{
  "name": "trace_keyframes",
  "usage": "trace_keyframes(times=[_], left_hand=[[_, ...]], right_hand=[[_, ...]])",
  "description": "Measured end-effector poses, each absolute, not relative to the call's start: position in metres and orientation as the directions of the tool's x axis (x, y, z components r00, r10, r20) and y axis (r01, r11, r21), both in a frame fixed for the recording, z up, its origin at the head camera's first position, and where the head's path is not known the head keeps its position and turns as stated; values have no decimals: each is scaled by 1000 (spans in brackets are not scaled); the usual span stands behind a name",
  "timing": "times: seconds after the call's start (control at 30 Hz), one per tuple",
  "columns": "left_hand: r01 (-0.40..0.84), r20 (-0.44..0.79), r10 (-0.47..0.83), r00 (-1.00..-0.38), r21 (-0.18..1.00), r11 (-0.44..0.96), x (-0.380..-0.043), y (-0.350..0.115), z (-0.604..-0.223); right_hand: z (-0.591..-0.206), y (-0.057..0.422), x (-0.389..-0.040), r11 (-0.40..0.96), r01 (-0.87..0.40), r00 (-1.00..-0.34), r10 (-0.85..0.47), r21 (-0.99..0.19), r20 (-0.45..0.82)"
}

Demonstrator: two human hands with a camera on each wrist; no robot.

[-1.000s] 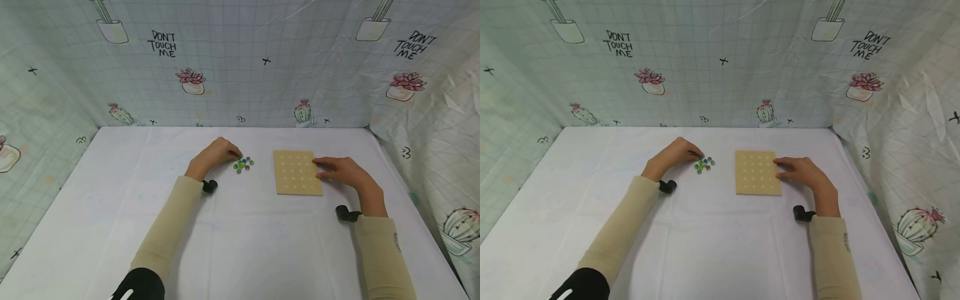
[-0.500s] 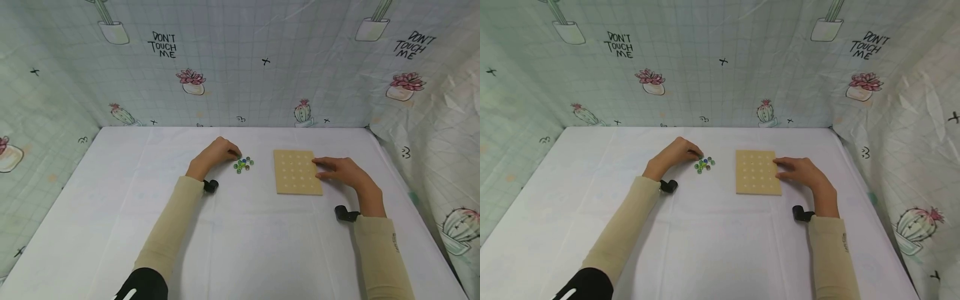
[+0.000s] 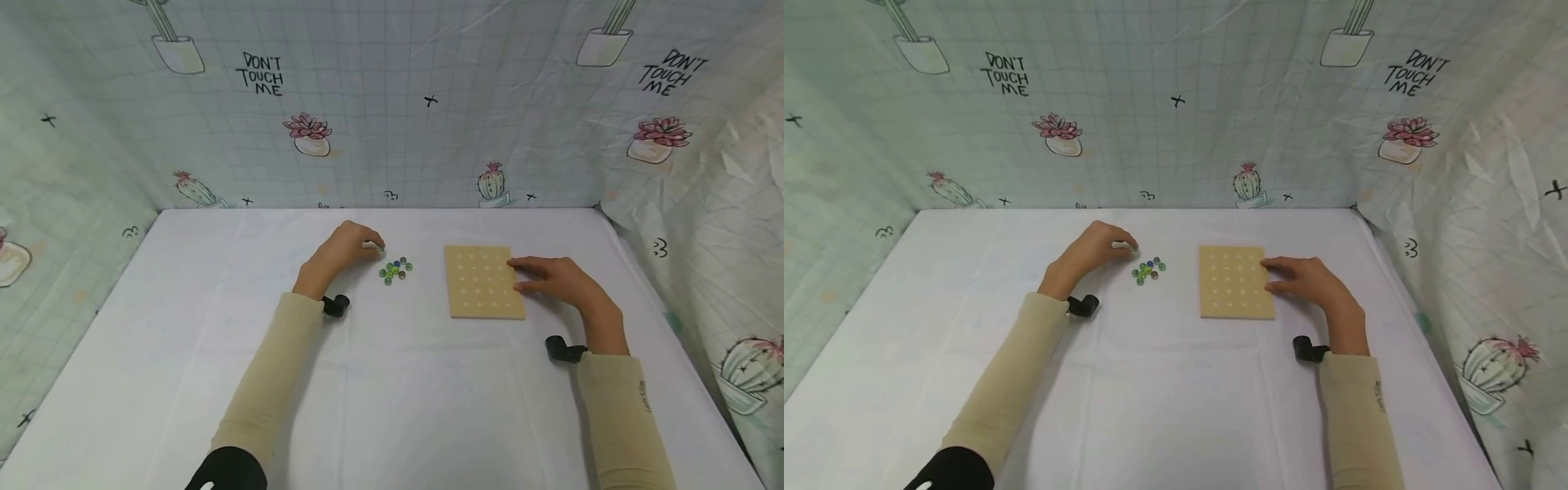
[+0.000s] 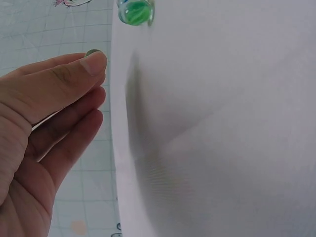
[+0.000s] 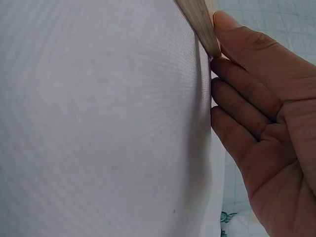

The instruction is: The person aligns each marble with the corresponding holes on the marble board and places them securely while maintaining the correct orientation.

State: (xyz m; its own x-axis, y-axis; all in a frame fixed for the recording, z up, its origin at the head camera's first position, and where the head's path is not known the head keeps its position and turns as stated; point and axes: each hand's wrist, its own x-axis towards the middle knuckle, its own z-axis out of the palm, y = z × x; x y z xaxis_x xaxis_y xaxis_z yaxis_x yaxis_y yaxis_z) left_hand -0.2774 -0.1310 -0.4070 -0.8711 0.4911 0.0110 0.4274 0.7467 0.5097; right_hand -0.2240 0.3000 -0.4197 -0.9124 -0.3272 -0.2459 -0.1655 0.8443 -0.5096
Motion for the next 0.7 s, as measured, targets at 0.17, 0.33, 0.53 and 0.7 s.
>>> trace_keyframes(times=[0.17,0.33,0.53,0.7], left_hand=[[453,52,495,-867,495,742,-272,-130,-403],[478,92,498,-862,471,741,-267,-128,-397],[495,119,502,-857,466,734,-260,-126,-391],[484,112,496,-861,480,732,-255,-123,-388]], right_hand=[[-419,299,-223,852,-176,-913,-329,-492,-242],[-417,298,-224,849,-170,-914,-326,-501,-243],[-420,300,-223,842,-159,-915,-321,-515,-243],[-420,299,-223,843,-169,-916,-326,-511,-235]])
